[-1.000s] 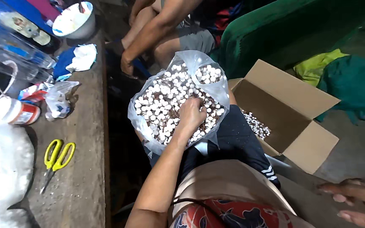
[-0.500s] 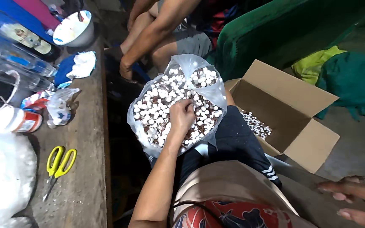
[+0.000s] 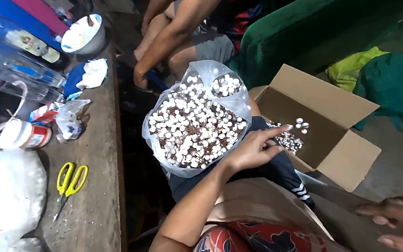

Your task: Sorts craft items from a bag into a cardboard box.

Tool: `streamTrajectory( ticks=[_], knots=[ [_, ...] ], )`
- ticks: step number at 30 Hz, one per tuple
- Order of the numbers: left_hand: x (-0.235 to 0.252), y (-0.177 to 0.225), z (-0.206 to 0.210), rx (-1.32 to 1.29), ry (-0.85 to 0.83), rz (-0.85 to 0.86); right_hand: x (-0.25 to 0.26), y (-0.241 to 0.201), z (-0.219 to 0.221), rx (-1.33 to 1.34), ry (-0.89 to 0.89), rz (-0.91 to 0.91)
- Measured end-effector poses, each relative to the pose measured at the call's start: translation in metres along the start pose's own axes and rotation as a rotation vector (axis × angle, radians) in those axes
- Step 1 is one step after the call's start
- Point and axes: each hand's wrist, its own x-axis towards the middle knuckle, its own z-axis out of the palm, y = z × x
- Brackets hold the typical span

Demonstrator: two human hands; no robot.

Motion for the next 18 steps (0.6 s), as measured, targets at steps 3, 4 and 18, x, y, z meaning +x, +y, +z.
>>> streamTrajectory(
  ticks=[3,4,18],
  knots=[
    [-0.018,-0.008,-0.028,0.065,0.162,-0.145,0.001,0.002,0.001,0.014,-0.011,-0.005],
    [-0.023,-0.013,-0.039,0.102,0.242,-0.191,0.002,0.002,0.002,0.014,-0.017,-0.013],
    [0.054,-0.027,-0.113,0.887,0.969,0.019,0.002,0.003,0.0,0.023,-0.019,-0.014]
  ],
)
